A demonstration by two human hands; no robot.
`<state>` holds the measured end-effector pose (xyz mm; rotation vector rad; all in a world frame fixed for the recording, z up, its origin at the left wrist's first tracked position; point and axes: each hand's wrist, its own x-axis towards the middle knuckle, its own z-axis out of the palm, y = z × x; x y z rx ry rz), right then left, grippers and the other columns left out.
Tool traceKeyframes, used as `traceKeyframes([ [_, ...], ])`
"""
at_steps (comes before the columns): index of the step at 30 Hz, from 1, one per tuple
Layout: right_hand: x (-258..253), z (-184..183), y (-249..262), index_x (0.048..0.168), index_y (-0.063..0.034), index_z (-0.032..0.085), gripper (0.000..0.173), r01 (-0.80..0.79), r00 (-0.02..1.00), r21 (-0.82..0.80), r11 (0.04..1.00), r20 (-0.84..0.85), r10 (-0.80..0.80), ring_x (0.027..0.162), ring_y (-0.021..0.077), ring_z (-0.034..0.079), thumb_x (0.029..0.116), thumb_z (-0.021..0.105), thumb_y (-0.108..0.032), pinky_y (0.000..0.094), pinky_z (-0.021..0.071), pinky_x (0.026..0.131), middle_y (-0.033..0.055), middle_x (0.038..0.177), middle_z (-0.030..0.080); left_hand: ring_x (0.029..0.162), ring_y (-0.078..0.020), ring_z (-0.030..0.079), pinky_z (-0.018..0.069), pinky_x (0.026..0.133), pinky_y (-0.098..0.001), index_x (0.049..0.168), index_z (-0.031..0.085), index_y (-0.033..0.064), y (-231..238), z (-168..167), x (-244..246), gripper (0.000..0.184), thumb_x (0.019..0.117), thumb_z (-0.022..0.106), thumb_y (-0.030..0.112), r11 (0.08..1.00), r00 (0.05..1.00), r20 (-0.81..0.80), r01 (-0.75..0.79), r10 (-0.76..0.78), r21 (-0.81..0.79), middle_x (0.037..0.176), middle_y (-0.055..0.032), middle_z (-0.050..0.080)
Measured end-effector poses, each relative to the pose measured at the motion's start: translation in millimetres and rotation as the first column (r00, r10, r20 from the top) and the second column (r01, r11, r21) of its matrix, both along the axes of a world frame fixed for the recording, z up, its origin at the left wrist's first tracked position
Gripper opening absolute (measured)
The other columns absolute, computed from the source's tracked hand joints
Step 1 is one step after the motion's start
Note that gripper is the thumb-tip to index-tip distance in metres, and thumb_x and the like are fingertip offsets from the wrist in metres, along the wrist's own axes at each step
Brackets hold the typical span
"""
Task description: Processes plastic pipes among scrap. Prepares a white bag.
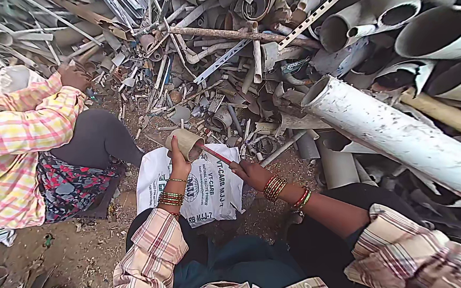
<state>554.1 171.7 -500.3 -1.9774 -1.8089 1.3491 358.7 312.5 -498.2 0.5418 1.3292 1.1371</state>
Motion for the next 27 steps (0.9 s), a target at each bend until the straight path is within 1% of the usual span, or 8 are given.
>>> traceKeyframes([
  [5, -4.5, -4.0, -4.6, 0.113, 0.009, 0.055, 0.05, -0.143, 0.982, -0.034, 0.989, -0.128, 0.137, 0.083, 0.0344, 0.058, 0.1129, 0.036, -0.038, 0.0495, 0.0464, 0.078, 0.0234, 0.092, 0.057, 0.119, -0.0313, 0.058, 0.0521, 0.092, -0.0517, 0.15, 0.035, 0.0133, -0.5, -1.6, 3.1, 0.061, 0.1051, 0.044, 0.054, 1.0, 1.0, -0.008, 0.022, -0.022, -0.007, 0.137, -0.0179, 0.054],
  [8, -2.4, -2.1, 0.0, 0.122, 0.0116, 0.054, 0.054, -0.043, 0.997, -0.031, 0.999, -0.06, 0.041, 0.106, 0.044, 0.062, 0.1126, 0.036, -0.038, 0.0573, 0.0461, 0.094, 0.0318, 0.109, 0.062, 0.12, -0.0325, 0.058, 0.052, 0.092, -0.0536, 0.149, 0.037, 0.0128, -1.4, -2.2, 2.7, 0.062, 0.1043, 0.044, 0.056, 0.999, 0.999, -0.021, 0.026, -0.027, -0.031, 0.138, -0.0182, 0.054],
  [9, -3.0, -1.2, 1.4, 0.123, 0.012, 0.054, 0.054, -0.018, 0.998, -0.03, 0.999, -0.059, 0.017, 0.109, 0.0444, 0.062, 0.1125, 0.036, -0.038, 0.0575, 0.0457, 0.096, 0.0326, 0.112, 0.062, 0.12, -0.0323, 0.058, 0.0525, 0.091, -0.0532, 0.148, 0.038, 0.0128, -1.5, -1.8, 2.6, 0.062, 0.1043, 0.044, 0.056, 0.999, 0.999, -0.027, 0.033, -0.033, -0.025, 0.138, -0.018, 0.054],
  [13, -9.8, 7.7, -2.3, 0.119, 0.0097, 0.055, 0.056, -0.1, 0.989, -0.1, 0.99, -0.122, 0.088, 0.09, 0.0362, 0.061, 0.1132, 0.032, -0.041, 0.0514, 0.0474, 0.083, 0.0268, 0.101, 0.059, 0.119, -0.0302, 0.06, 0.0527, 0.091, -0.054, 0.143, 0.044, 0.0133, -4.4, -1.8, 4.7, 0.058, 0.1044, 0.043, 0.057, 0.998, 0.998, -0.042, 0.055, -0.055, -0.012, 0.134, -0.0154, 0.057],
  [17, -10.3, 8.2, 2.2, 0.127, 0.0103, 0.054, 0.056, 0.001, 0.999, -0.06, 0.998, -0.049, -0.004, 0.115, 0.0437, 0.062, 0.1124, 0.036, -0.041, 0.057, 0.045, 0.099, 0.0321, 0.116, 0.062, 0.122, -0.0291, 0.058, 0.052, 0.093, -0.0543, 0.145, 0.044, 0.0163, -5.4, -2.0, 5.6, 0.059, 0.1046, 0.04, 0.058, 0.997, 0.995, -0.059, 0.075, -0.076, -0.013, 0.138, -0.0134, 0.056],
  [22, -8.7, 4.8, 0.8, 0.125, 0.012, 0.053, 0.056, -0.118, 0.987, -0.075, 0.99, -0.117, 0.109, 0.106, 0.0432, 0.061, 0.1127, 0.035, -0.04, 0.056, 0.0453, 0.093, 0.0323, 0.112, 0.06, 0.122, -0.0305, 0.058, 0.0519, 0.093, -0.0554, 0.145, 0.044, 0.0147, -3.4, -0.4, 3.6, 0.059, 0.1047, 0.041, 0.058, 0.998, 0.997, -0.054, 0.054, -0.055, -0.019, 0.137, -0.015, 0.056],
  [25, -4.4, 5.8, 2.1, 0.128, 0.0087, 0.053, 0.056, -0.028, 1.0, -0.033, 0.999, 0.009, 0.028, 0.113, 0.0449, 0.062, 0.1116, 0.037, -0.043, 0.0594, 0.0463, 0.096, 0.0314, 0.116, 0.062, 0.122, -0.0288, 0.058, 0.0518, 0.093, -0.0537, 0.145, 0.045, 0.0154, 0.9, 1.5, -1.0, 0.06, 0.1045, 0.039, 0.059, 1.0, 0.999, -0.028, 0.018, -0.018, 0.007, 0.136, -0.0138, 0.056],
  [27, -1.4, 6.8, 1.9, 0.127, 0.0048, 0.054, 0.055, 0.027, 0.992, 0.055, 0.998, 0.121, -0.033, 0.109, 0.0447, 0.066, 0.1103, 0.04, -0.046, 0.0597, 0.05, 0.091, 0.028, 0.112, 0.066, 0.122, -0.0272, 0.059, 0.0524, 0.094, -0.0525, 0.144, 0.046, 0.0166, 2.2, 4.8, -3.6, 0.059, 0.1046, 0.038, 0.06, 0.999, 1.0, -0.013, 0.006, -0.005, 0.039, 0.136, -0.0119, 0.057],
])
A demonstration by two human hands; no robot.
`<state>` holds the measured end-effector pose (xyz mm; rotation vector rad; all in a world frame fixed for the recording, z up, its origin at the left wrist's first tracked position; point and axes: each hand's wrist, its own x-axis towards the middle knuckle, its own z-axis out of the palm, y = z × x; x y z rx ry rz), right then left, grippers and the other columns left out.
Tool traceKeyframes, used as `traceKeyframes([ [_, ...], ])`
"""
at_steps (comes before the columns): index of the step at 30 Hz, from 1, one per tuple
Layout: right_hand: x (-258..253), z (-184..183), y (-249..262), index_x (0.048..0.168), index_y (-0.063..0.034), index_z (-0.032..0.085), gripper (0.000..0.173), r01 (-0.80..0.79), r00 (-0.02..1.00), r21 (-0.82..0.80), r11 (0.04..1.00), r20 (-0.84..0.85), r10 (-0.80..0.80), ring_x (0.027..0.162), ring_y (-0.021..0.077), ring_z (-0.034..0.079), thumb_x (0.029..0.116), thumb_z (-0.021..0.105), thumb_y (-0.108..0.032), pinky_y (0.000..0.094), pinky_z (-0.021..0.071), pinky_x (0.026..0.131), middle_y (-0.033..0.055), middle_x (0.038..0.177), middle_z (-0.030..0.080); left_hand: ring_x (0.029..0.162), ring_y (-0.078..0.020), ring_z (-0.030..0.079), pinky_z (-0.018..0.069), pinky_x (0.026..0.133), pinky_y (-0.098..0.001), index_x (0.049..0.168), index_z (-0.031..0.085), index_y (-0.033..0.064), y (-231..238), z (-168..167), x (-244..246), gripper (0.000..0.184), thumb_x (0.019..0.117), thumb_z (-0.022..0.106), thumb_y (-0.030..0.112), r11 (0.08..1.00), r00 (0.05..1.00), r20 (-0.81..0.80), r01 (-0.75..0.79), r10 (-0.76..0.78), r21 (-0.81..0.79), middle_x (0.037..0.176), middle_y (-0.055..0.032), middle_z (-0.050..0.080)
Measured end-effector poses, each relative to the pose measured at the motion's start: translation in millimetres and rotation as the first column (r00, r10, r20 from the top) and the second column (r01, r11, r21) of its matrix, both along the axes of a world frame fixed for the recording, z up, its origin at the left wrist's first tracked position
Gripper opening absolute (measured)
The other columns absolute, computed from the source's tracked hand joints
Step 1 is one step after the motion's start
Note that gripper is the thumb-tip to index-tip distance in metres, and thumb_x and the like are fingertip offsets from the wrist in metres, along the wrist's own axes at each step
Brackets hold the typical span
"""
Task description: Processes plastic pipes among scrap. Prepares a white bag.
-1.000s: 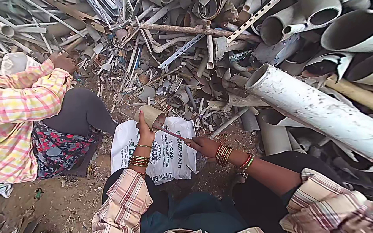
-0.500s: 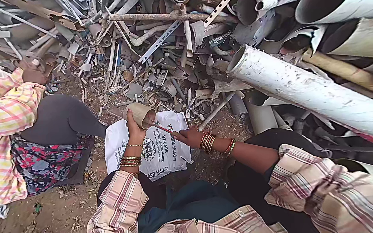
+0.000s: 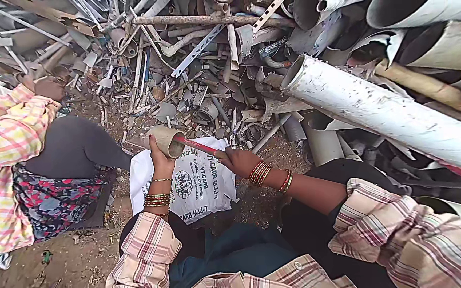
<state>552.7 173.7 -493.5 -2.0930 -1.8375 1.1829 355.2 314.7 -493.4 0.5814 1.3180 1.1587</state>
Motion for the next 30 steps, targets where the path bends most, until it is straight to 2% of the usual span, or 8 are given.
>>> traceKeyframes([
  [10, -4.2, 7.7, -5.5, 0.128, 0.0041, 0.053, 0.055, 0.005, 0.994, 0.072, 0.997, 0.109, -0.013, 0.103, 0.0447, 0.068, 0.1103, 0.04, -0.046, 0.0588, 0.0515, 0.085, 0.0273, 0.109, 0.066, 0.123, -0.029, 0.058, 0.0532, 0.094, -0.0515, 0.148, 0.04, 0.0127, 2.6, 0.0, -4.2, 0.063, 0.1047, 0.042, 0.058, 0.999, 0.999, 0.019, -0.035, 0.035, 0.027, 0.14, -0.0149, 0.054],
  [13, -6.0, 5.4, -3.4, 0.126, 0.0068, 0.054, 0.055, 0.0, 0.999, -0.015, 1.0, -0.036, 0.0, 0.107, 0.0449, 0.065, 0.1119, 0.036, -0.043, 0.0595, 0.049, 0.091, 0.0298, 0.111, 0.065, 0.126, -0.029, 0.056, 0.0524, 0.097, -0.0503, 0.151, 0.032, 0.0131, 2.2, -3.7, -5.7, 0.064, 0.1046, 0.047, 0.054, 0.999, 0.999, 0.032, -0.026, 0.025, 0.042, 0.143, -0.0153, 0.051],
  [16, -5.1, 3.2, -2.5, 0.117, 0.0085, 0.056, 0.057, -0.031, 0.974, -0.118, 0.993, -0.228, 0.003, 0.09, 0.0346, 0.059, 0.1132, 0.03, -0.042, 0.0507, 0.046, 0.084, 0.0243, 0.099, 0.058, 0.127, -0.0298, 0.055, 0.0514, 0.097, -0.0517, 0.151, 0.034, 0.0123, -0.1, -6.0, -3.0, 0.065, 0.1043, 0.047, 0.055, 0.999, 0.999, 0.03, -0.046, 0.045, 0.008, 0.144, -0.0159, 0.051],
  [21, 2.0, 0.8, -3.0, 0.121, 0.0055, 0.056, 0.049, 0.04, 0.999, 0.107, 0.993, -0.005, -0.04, 0.099, 0.0449, 0.067, 0.1106, 0.042, -0.041, 0.0607, 0.0508, 0.083, 0.027, 0.099, 0.066, 0.127, -0.0286, 0.055, 0.0514, 0.097, -0.0514, 0.153, 0.03, 0.0155, 2.5, -4.7, -5.6, 0.067, 0.1036, 0.045, 0.059, 1.0, 0.999, -0.021, -0.029, 0.029, 0.007, 0.145, -0.0139, 0.05],
  [24, 0.8, -1.3, -1.5, 0.122, 0.0071, 0.055, 0.051, 0.021, 0.999, 0.04, 0.999, -0.029, -0.02, 0.102, 0.0455, 0.066, 0.1115, 0.039, -0.04, 0.0611, 0.0497, 0.087, 0.0291, 0.102, 0.066, 0.126, -0.0305, 0.057, 0.0525, 0.097, -0.0518, 0.154, 0.028, 0.013, 5.8, -8.1, -4.8, 0.07, 0.1032, 0.049, 0.055, 0.999, 0.999, -0.02, -0.039, 0.039, -0.006, 0.143, -0.0168, 0.052],
  [26, -2.2, -1.8, -2.8, 0.12, 0.0085, 0.055, 0.053, -0.036, 0.983, -0.102, 0.994, -0.181, 0.017, 0.095, 0.0395, 0.062, 0.113, 0.033, -0.04, 0.055, 0.0469, 0.087, 0.0276, 0.101, 0.061, 0.123, -0.0308, 0.058, 0.0533, 0.095, -0.051, 0.155, 0.026, 0.0112, 7.0, -10.4, -3.0, 0.071, 0.1034, 0.05, 0.054, 0.999, 0.998, -0.026, -0.053, 0.052, -0.014, 0.141, -0.0185, 0.053],
  [29, -1.2, -7.3, -9.7, 0.114, -0.0016, 0.055, 0.052, -0.125, 0.923, -0.219, 0.968, -0.384, 0.032, 0.06, 0.0146, 0.045, 0.1122, 0.028, -0.047, 0.0321, 0.0417, 0.058, 0.0053, 0.078, 0.046, 0.124, -0.03, 0.058, 0.0525, 0.097, -0.0508, 0.155, 0.026, 0.0108, 7.8, -11.3, -5.9, 0.071, 0.1036, 0.049, 0.054, 0.998, 0.998, -0.025, -0.066, 0.066, 0.002, 0.142, -0.0182, 0.053],
  [30, 2.4, -6.6, -8.9, 0.113, -0.0027, 0.055, 0.051, -0.146, 0.92, -0.214, 0.966, -0.389, 0.053, 0.059, 0.0137, 0.044, 0.1121, 0.029, -0.047, 0.0316, 0.0412, 0.058, 0.004, 0.077, 0.045, 0.126, -0.0292, 0.057, 0.0522, 0.099, -0.0505, 0.155, 0.027, 0.011, 9.2, -10.1, -7.5, 0.07, 0.1039, 0.048, 0.054, 0.998, 0.998, -0.017, -0.064, 0.064, 0.021, 0.142, -0.0174, 0.053],
])
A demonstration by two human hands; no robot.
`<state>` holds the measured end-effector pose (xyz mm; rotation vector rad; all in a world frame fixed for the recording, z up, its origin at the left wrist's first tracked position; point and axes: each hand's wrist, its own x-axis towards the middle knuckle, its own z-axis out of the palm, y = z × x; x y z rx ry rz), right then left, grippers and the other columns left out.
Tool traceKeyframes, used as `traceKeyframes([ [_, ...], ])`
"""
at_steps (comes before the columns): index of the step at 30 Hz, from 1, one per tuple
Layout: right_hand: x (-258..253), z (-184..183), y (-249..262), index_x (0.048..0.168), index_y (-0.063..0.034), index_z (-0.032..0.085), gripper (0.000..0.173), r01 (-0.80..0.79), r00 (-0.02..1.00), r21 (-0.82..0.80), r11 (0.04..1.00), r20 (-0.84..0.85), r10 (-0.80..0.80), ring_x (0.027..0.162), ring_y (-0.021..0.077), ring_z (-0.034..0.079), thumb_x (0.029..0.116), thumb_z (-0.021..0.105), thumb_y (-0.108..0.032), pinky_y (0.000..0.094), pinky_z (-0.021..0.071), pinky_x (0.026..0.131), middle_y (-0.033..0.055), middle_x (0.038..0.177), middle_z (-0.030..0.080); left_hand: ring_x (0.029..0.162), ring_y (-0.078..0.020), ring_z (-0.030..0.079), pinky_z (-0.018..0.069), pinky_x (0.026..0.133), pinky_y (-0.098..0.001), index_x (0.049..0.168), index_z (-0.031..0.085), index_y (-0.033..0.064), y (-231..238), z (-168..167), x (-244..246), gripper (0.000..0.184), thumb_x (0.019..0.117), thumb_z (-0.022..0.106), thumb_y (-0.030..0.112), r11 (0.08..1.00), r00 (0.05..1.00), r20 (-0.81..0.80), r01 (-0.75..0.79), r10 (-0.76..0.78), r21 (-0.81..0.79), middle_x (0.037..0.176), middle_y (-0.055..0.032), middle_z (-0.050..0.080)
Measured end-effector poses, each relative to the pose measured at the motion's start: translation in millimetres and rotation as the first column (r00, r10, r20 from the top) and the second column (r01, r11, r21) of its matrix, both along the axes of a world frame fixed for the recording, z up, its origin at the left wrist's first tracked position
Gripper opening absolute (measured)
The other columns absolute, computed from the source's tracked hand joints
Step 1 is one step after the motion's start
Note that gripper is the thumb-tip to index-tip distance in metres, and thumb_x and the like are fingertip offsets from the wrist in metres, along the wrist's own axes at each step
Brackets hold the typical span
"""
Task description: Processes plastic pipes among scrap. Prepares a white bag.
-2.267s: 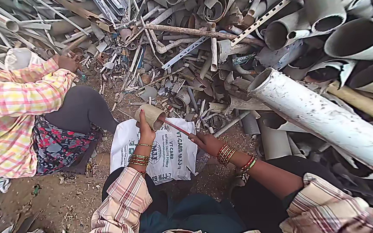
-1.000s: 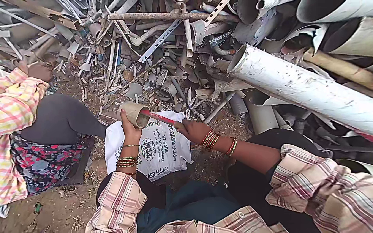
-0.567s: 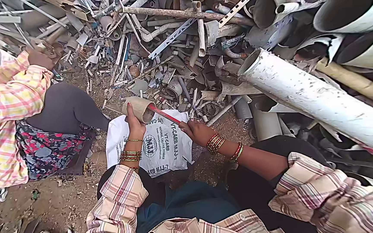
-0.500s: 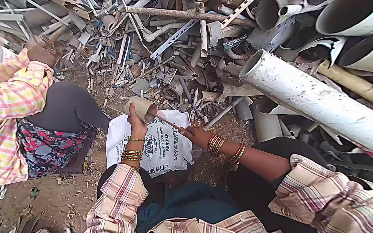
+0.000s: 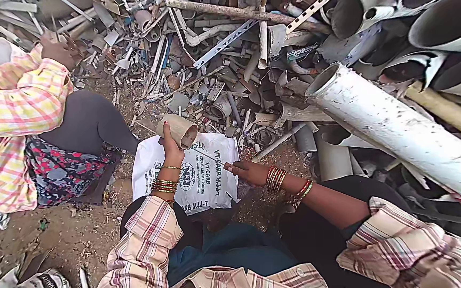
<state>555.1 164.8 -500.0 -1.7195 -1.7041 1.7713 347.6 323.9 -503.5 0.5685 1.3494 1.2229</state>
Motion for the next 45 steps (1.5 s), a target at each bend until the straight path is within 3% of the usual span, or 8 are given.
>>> traceKeyframes([
  [5, 14.4, -0.8, 7.0, 0.117, 0.0084, 0.057, 0.049, 0.022, 0.956, 0.298, 0.954, 0.273, -0.107, 0.093, 0.0429, 0.065, 0.1117, 0.04, -0.037, 0.0588, 0.0493, 0.085, 0.0277, 0.095, 0.064, 0.124, -0.029, 0.057, 0.0527, 0.096, -0.051, 0.153, 0.03, 0.0117, 0.5, 4.5, -3.5, 0.066, 0.105, 0.045, 0.054, 1.0, 1.0, 0.025, 0.003, -0.003, 0.026, 0.141, -0.016, 0.054],
  [11, 8.5, -5.8, -2.7, 0.112, -0.0059, 0.056, 0.047, 0.005, 1.0, 0.036, 0.999, -0.008, -0.005, 0.054, 0.0095, 0.043, 0.1122, 0.03, -0.046, 0.0266, 0.0391, 0.052, 0.0005, 0.071, 0.045, 0.122, -0.0272, 0.059, 0.0531, 0.097, -0.0471, 0.156, 0.023, 0.0119, 1.6, 3.1, -3.8, 0.068, 0.1055, 0.048, 0.049, 0.996, 1.0, -0.008, -0.025, 0.025, 0.082, 0.139, -0.0166, 0.054],
  [15, 19.8, -14.4, 10.7, 0.121, 0.0097, 0.057, 0.051, -0.008, 0.977, 0.234, 0.972, 0.211, -0.043, 0.096, 0.0431, 0.063, 0.1127, 0.037, -0.036, 0.0584, 0.047, 0.089, 0.0301, 0.1, 0.063, 0.125, -0.0305, 0.057, 0.0532, 0.096, -0.0514, 0.157, 0.021, 0.0125, -1.4, 5.6, -4.4, 0.072, 0.1041, 0.049, 0.053, 0.999, 0.999, -0.027, -0.033, 0.034, 0.031, 0.143, -0.0187, 0.052],
  [19, 12.2, -23.0, 2.9, 0.121, -0.0013, 0.052, 0.048, -0.114, 0.99, 0.08, 0.99, 0.097, 0.106, 0.072, 0.0243, 0.052, 0.1126, 0.031, -0.044, 0.0436, 0.0457, 0.069, 0.0134, 0.085, 0.052, 0.123, -0.0278, 0.059, 0.0537, 0.097, -0.0476, 0.157, 0.02, 0.0124, -0.3, 5.7, -8.5, 0.07, 0.1054, 0.048, 0.05, 0.996, 0.999, -0.022, -0.036, 0.038, 0.08, 0.141, -0.0175, 0.052],
  [24, 16.6, -21.7, 9.0, 0.126, 0.0087, 0.053, 0.051, -0.035, 0.971, 0.188, 0.981, 0.24, -0.011, 0.099, 0.0433, 0.063, 0.1128, 0.036, -0.037, 0.0584, 0.0466, 0.091, 0.0307, 0.103, 0.062, 0.123, -0.028, 0.058, 0.0535, 0.097, -0.0473, 0.157, 0.019, 0.0112, 1.8, 2.9, -10.6, 0.071, 0.1053, 0.049, 0.049, 0.996, 0.999, -0.024, -0.047, 0.049, 0.078, 0.142, -0.0181, 0.051],
  [28, 14.4, -28.6, 3.8, 0.121, -0.0014, 0.051, 0.047, -0.114, 0.986, 0.073, 0.991, 0.128, 0.104, 0.068, 0.0232, 0.051, 0.1127, 0.031, -0.043, 0.0416, 0.0452, 0.066, 0.0117, 0.083, 0.05, 0.122, -0.0278, 0.059, 0.0537, 0.097, -0.0463, 0.156, 0.018, 0.0107, 1.2, 4.8, -10.1, 0.071, 0.1049, 0.053, 0.044, 0.992, 0.996, -0.058, -0.058, 0.065, 0.115, 0.14, -0.0189, 0.052],
  [32, 19.2, -30.9, 9.6, 0.125, 0.0075, 0.054, 0.05, -0.056, 0.979, 0.203, 0.978, 0.203, 0.013, 0.093, 0.0399, 0.062, 0.1128, 0.036, -0.037, 0.0564, 0.0466, 0.088, 0.0284, 0.1, 0.062, 0.125, -0.0293, 0.057, 0.0531, 0.099, -0.0482, 0.158, 0.014, 0.0118, 1.8, 5.1, -10.6, 0.074, 0.105, 0.052, 0.046, 0.992, 0.996, -0.058, -0.062, 0.068, 0.108, 0.143, -0.0199, 0.049],
  [45, 7.0, -27.3, 13.7, 0.122, 0.0091, 0.056, 0.05, 0.013, 0.963, 0.267, 0.964, 0.258, -0.084, 0.098, 0.0449, 0.065, 0.112, 0.039, -0.037, 0.0594, 0.0483, 0.089, 0.0302, 0.1, 0.064, 0.118, -0.0285, 0.06, 0.0555, 0.09, -0.0468, 0.157, 0.017, 0.0132, -8.1, 0.3, 2.9, 0.069, 0.1059, 0.048, 0.048, 0.995, 0.996, -0.029, 0.082, -0.081, 0.048, 0.139, -0.0184, 0.053],
])
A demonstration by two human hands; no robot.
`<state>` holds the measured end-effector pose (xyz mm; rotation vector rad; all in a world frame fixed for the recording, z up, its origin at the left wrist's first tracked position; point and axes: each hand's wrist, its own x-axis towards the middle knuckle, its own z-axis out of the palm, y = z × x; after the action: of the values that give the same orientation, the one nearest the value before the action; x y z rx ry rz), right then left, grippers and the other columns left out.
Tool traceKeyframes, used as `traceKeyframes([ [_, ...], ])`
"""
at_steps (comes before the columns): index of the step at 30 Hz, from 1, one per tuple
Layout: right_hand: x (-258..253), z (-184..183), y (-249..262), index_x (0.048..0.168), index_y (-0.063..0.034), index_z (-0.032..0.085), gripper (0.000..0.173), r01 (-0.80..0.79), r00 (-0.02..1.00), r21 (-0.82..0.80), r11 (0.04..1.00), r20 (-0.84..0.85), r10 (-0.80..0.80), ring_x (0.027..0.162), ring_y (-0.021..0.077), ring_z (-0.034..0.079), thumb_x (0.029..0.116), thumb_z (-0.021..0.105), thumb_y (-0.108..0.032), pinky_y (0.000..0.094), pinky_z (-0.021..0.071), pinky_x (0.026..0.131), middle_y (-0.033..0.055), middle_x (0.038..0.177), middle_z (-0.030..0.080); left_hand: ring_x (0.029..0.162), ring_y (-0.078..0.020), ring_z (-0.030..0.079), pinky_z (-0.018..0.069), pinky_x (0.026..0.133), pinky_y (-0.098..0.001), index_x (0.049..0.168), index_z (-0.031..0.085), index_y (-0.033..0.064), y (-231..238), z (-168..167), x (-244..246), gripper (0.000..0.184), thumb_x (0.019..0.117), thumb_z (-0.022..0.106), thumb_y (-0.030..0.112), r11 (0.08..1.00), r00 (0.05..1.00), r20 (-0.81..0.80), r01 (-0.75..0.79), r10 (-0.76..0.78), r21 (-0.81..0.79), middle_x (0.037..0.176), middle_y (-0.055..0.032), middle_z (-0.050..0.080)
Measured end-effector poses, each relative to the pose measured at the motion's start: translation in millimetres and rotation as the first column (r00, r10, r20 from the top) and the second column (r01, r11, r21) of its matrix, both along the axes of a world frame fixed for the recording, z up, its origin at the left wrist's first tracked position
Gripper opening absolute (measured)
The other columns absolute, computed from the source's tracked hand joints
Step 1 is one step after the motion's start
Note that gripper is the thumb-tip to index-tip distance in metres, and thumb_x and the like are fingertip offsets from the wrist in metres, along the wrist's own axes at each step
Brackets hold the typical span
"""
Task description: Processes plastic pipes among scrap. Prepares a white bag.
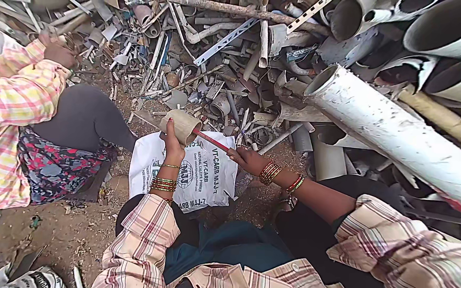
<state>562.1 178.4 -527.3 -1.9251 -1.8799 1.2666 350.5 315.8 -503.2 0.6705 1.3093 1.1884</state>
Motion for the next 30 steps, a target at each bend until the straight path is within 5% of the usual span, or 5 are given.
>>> traceKeyframes([
  [4, -13.5, 8.4, -6.9, 0.121, 0.0014, 0.054, 0.049, -0.129, 0.978, -0.141, 0.982, -0.179, 0.102, 0.071, 0.0254, 0.055, 0.1127, 0.033, -0.042, 0.0422, 0.0484, 0.069, 0.0149, 0.087, 0.054, 0.12, -0.0273, 0.06, 0.0543, 0.094, -0.0463, 0.156, 0.024, 0.0138, 0.2, -4.2, 1.7, 0.063, 0.1069, 0.044, 0.048, 1.0, 1.0, 0.024, 0.02, -0.02, -0.001, 0.139, -0.0165, 0.054],
  [14, -5.3, 18.7, 1.5, 0.133, 0.001, 0.049, 0.048, -0.131, 0.988, -0.2, 0.971, -0.11, 0.11, 0.077, 0.0291, 0.06, 0.1085, 0.05, -0.04, 0.0464, 0.051, 0.073, 0.021, 0.098, 0.059, 0.121, -0.025, 0.058, 0.0548, 0.093, -0.0433, 0.159, 0.008, 0.0226, -7.0, -1.1, 2.1, 0.076, 0.1038, 0.059, 0.034, 0.985, 0.989, -0.076, 0.133, -0.125, 0.11, 0.146, -0.015, 0.045],
  [20, 44.1, 31.1, 11.5, 0.127, 0.006, 0.061, 0.047, 0.196, 0.917, -0.127, 0.972, 0.375, -0.136, 0.116, 0.0492, 0.063, 0.105, 0.058, -0.036, 0.0664, 0.0465, 0.095, 0.032, 0.119, 0.065, 0.138, -0.0231, 0.048, 0.0459, 0.109, -0.041, 0.161, 0.001, 0.0123, -3.3, 2.9, -21.1, 0.12, 0.076, 0.087, 0.011, 0.861, 0.874, -0.467, 0.335, -0.132, 0.383, 0.157, -0.0188, 0.035],
  [26, 52.4, 34.2, 3.6, 0.14, 0.0042, 0.041, 0.043, 0.493, 0.863, 0.255, 0.832, -0.259, -0.433, 0.085, 0.035, 0.064, 0.1096, 0.049, -0.026, 0.055, 0.0517, 0.081, 0.025, 0.099, 0.061, 0.141, -0.0339, 0.045, 0.0389, 0.115, -0.0482, 0.159, 0.008, 0.0002, -10.2, 2.4, -18.9, 0.124, 0.0693, 0.093, 0.009, 0.815, 0.745, -0.65, 0.463, -0.146, 0.347, 0.155, -0.027, 0.038],
  [30, 38.7, 33.2, 4.7, 0.14, 0.0068, 0.043, 0.048, 0.182, 0.982, 0.131, 0.975, -0.081, -0.172, 0.088, 0.0352, 0.063, 0.1095, 0.049, -0.03, 0.0523, 0.05, 0.084, 0.0251, 0.1, 0.061, 0.141, -0.0354, 0.044, 0.0384, 0.115, -0.0486, 0.158, 0.011, -0.002, -12.7, 0.1, -12.8, 0.127, 0.0642, 0.096, 0.007, 0.779, 0.692, -0.699, 0.534, -0.179, 0.329, 0.155, -0.0291, 0.037],
])
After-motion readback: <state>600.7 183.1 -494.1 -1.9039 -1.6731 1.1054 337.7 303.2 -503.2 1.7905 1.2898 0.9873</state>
